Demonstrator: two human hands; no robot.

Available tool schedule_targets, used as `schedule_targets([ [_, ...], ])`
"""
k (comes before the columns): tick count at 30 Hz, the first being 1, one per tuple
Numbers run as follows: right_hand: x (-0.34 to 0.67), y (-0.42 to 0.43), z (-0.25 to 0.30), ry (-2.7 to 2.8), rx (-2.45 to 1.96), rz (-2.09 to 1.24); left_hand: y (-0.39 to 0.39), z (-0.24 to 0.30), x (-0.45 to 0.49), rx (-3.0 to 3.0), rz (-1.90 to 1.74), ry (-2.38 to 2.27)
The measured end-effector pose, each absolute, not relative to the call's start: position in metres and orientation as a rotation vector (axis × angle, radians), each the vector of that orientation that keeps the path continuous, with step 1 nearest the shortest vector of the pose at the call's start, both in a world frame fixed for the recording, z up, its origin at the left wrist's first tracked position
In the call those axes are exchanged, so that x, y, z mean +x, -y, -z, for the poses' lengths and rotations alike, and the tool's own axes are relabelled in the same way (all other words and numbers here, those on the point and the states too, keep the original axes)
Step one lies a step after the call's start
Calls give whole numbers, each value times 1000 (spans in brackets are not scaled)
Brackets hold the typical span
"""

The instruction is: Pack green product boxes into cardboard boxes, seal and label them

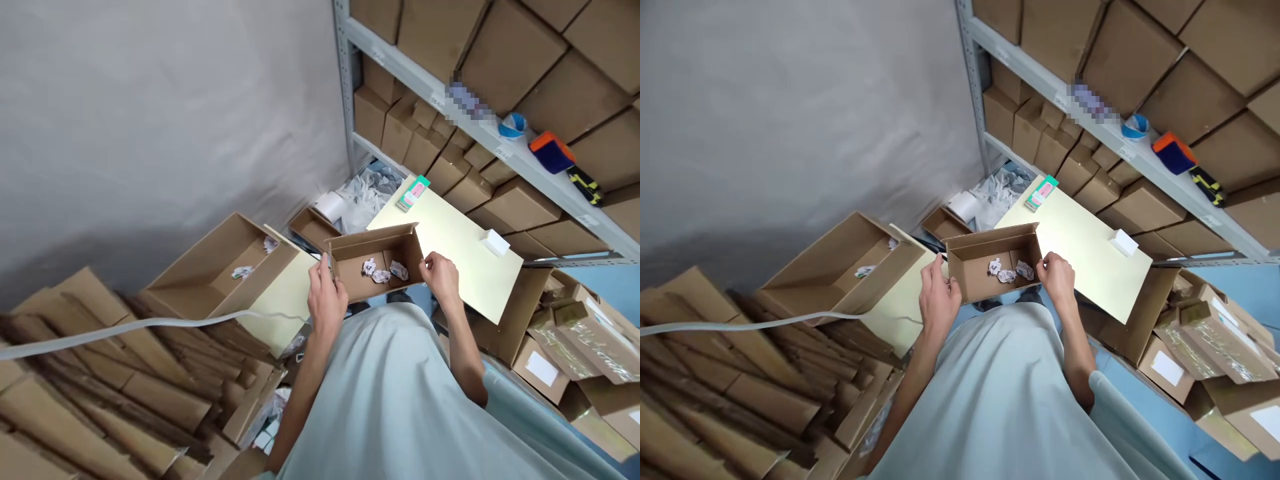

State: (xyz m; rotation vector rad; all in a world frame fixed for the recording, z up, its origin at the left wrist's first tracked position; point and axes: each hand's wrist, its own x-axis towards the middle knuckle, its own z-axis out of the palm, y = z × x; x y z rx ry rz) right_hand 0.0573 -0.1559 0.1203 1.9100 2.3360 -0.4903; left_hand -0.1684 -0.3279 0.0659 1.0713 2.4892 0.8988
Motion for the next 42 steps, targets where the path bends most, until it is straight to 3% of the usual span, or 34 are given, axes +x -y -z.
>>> schedule_targets([
  [13,261,63,-80,-2126,2359,787,122,-25,-47,1451,-813,-2275],
  [20,330,40,-71,-1990,2597,854,34,-29,6,1616,-708,-2092],
  [34,305,24,-90,-1753,2721,943,-28,-17,-9,1502,-776,-1962],
  [42,225,-16,-130,-2008,2695,998,-44,0,-67,1324,-870,-2030],
])
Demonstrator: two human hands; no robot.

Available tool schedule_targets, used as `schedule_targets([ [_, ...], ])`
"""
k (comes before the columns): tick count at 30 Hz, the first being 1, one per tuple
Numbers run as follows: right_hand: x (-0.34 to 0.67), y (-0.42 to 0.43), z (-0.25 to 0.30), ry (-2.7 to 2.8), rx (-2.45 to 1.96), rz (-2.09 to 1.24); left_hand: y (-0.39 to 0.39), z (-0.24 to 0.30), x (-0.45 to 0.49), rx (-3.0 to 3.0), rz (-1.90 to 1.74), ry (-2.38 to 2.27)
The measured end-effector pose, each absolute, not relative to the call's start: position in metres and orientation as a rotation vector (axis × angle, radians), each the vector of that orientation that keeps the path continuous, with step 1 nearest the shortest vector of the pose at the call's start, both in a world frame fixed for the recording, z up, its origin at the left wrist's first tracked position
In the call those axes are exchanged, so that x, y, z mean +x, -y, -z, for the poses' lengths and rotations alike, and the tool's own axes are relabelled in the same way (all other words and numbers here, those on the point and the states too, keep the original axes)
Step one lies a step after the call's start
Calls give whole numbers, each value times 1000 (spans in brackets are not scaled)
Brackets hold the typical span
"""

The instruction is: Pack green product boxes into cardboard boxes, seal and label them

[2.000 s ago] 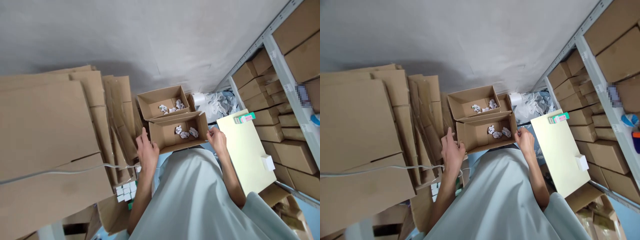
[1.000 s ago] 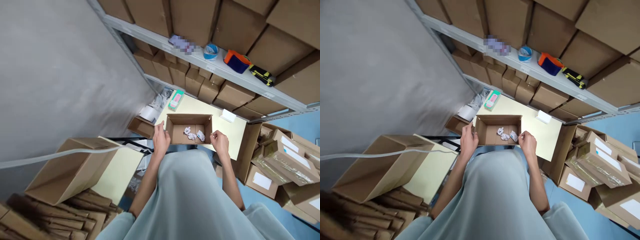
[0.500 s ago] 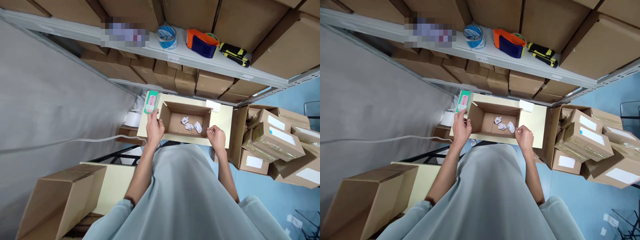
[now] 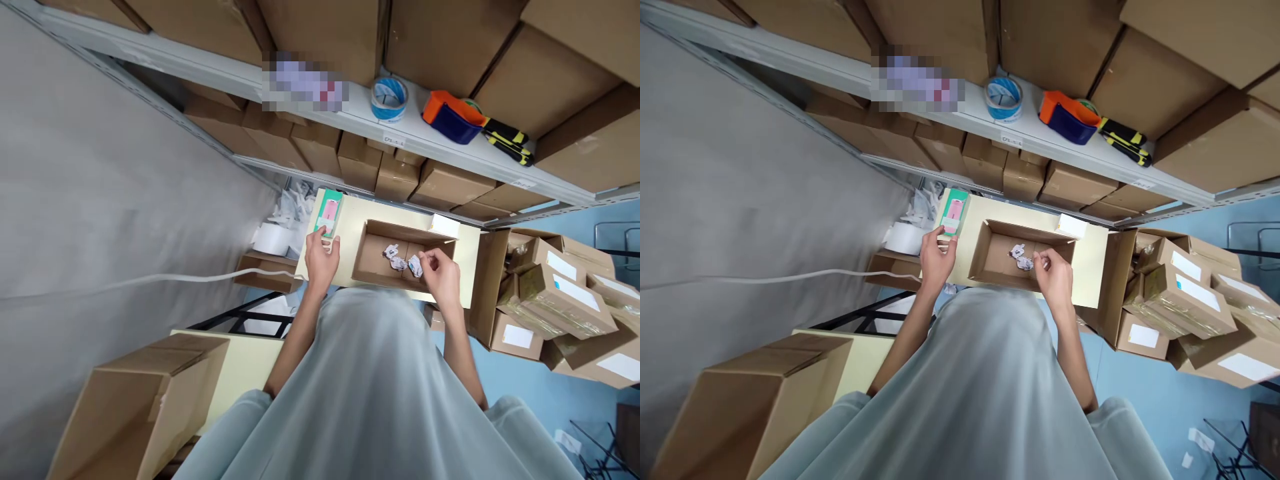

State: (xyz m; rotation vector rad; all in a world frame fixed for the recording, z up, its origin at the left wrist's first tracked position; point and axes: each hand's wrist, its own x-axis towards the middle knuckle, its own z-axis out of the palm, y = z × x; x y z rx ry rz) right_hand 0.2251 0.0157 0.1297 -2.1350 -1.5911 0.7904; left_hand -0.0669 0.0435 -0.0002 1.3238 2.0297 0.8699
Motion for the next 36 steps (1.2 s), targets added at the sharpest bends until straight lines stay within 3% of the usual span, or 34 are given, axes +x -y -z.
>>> schedule_targets([
  [11,69,-95,-133,1946,-1904,-873,-75,72,-121,1166,-624,-2083],
  [21,56,-84,-134,1897,-2003,-849,-117,113,-106,948,-498,-2051],
  [28,81,-70,-137,1821,-2026,-848,-117,107,-121,661,-662,-1926],
  [36,122,-61,-143,1808,-1964,-845,-68,48,-138,494,-796,-1539],
])
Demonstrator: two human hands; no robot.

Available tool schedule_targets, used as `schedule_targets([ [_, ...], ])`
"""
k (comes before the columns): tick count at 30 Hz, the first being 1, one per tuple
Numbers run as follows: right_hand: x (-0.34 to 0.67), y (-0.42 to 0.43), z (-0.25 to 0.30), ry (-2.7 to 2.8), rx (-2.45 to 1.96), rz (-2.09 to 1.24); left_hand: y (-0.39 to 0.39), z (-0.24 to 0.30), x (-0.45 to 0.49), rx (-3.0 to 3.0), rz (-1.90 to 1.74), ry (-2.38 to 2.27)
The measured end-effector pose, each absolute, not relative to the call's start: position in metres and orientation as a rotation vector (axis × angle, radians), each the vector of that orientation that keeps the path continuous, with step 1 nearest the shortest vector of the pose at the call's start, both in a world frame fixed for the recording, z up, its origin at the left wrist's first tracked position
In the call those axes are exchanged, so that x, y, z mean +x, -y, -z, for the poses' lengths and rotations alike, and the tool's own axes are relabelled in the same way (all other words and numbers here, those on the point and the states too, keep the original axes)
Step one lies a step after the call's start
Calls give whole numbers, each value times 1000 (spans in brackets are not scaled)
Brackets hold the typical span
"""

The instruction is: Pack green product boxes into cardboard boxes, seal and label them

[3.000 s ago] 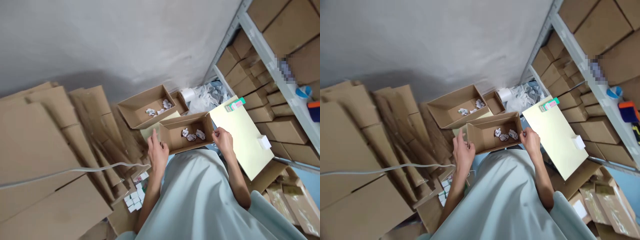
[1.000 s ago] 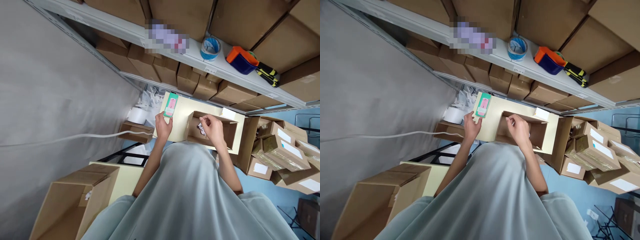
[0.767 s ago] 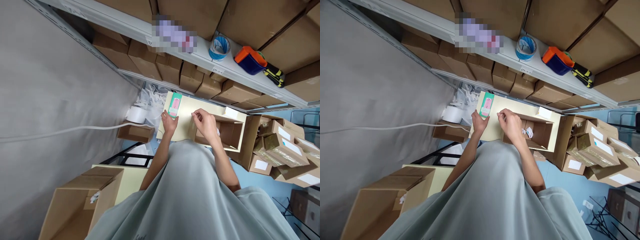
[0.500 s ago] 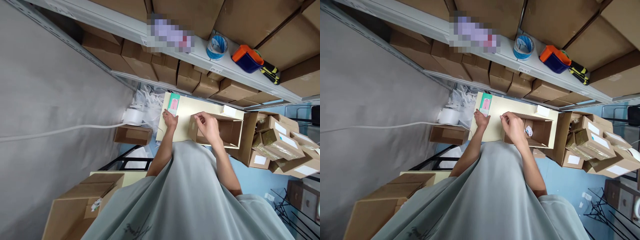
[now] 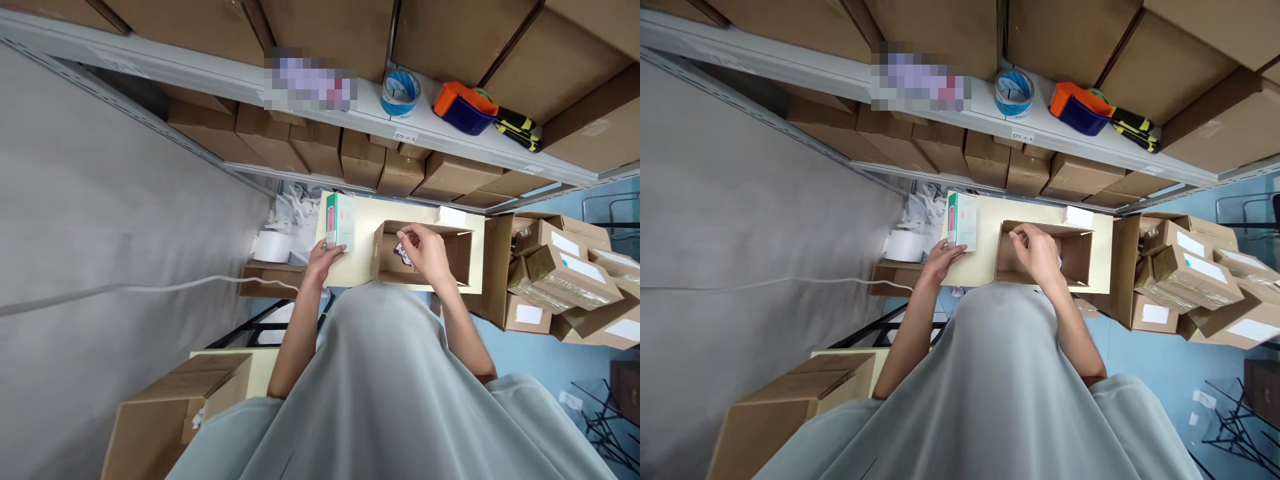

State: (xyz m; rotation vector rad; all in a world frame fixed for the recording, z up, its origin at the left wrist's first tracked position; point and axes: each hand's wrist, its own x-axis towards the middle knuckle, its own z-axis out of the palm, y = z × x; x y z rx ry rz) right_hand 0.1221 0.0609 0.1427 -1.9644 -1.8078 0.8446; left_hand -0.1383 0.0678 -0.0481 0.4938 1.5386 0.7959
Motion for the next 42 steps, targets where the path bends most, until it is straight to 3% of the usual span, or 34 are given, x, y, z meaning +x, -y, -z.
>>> schedule_targets([
  [5,149,-52,-161,1777,-1773,-809,-30,-15,-147,780,-907,-1445],
  [11,187,-32,-189,1891,-1590,-700,-18,-86,-125,1199,-705,-1397],
  [16,241,-13,-184,1945,-1602,-718,-30,-112,-76,1410,-529,-1291],
  [26,286,14,-91,1890,-2154,-931,-61,-84,8,1986,-100,-1233],
  [42,250,-31,-64,2255,-2700,-964,-66,-42,56,2006,385,-1460],
])
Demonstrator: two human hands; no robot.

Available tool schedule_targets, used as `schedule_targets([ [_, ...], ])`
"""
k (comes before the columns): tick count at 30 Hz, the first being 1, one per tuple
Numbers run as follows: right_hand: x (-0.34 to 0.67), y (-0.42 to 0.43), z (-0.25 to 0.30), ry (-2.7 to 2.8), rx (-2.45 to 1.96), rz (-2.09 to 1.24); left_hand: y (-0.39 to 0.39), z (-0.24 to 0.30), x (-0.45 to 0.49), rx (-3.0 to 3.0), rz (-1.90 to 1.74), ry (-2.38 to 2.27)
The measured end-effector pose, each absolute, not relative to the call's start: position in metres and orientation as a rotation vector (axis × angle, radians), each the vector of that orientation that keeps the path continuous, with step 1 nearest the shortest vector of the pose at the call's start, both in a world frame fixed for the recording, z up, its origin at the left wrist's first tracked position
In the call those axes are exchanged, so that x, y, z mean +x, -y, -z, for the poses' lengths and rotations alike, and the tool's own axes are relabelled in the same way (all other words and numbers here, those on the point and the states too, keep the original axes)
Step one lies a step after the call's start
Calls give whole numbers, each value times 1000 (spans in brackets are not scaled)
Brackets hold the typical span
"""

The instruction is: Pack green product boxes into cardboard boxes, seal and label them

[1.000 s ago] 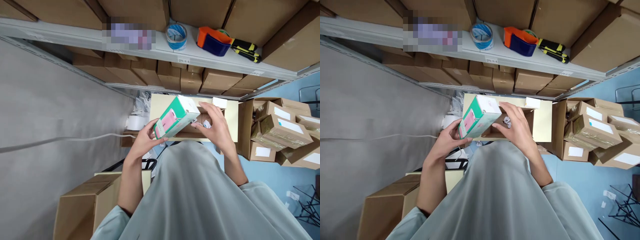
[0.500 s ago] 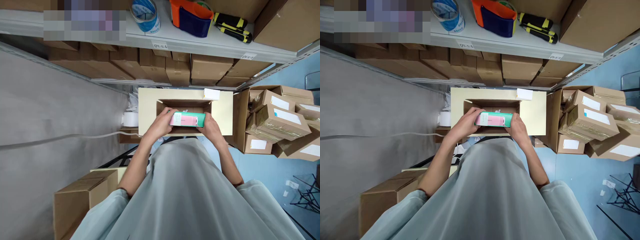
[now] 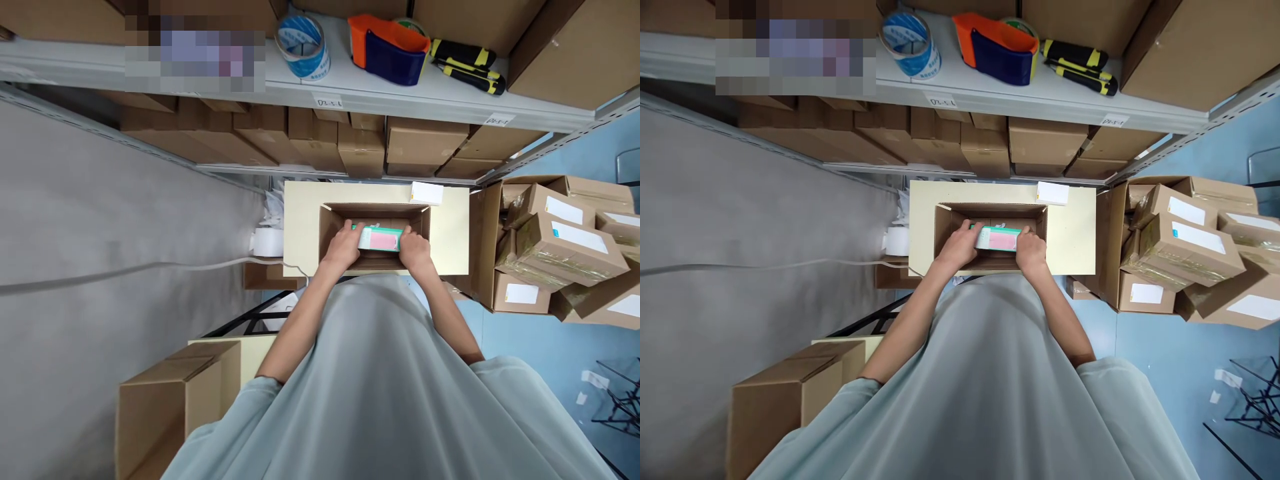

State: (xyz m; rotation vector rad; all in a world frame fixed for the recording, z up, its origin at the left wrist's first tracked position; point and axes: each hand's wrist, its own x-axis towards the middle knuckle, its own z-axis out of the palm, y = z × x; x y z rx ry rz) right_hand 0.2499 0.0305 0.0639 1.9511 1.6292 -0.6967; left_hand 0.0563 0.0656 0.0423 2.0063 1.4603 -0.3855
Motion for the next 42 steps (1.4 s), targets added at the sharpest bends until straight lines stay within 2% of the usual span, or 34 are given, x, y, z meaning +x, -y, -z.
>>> schedule_targets([
  [4,249,-34,-55,-1585,1881,750,-65,-36,64,2027,485,-1433],
  [8,254,-29,-55,-1590,1954,720,-61,-27,63,2029,396,-1467],
  [15,279,5,-77,-1758,2179,664,-47,-35,22,2052,-166,-1593],
  [20,308,37,-87,-1885,2517,510,-35,-48,-12,1975,-505,-1825],
  [24,322,48,-81,-1882,2770,375,-26,-45,-22,1830,-501,-1966],
  [27,325,49,-77,-1837,2814,431,-22,-41,-23,1721,-447,-2017],
  [35,321,42,-86,-1726,2571,905,-26,-44,-18,1562,-303,-2156],
  [38,319,38,-90,-1729,2470,910,-28,-48,-14,1560,-339,-2209],
  [42,318,33,-97,-1771,2355,757,-22,-55,-3,1529,-401,-2240],
])
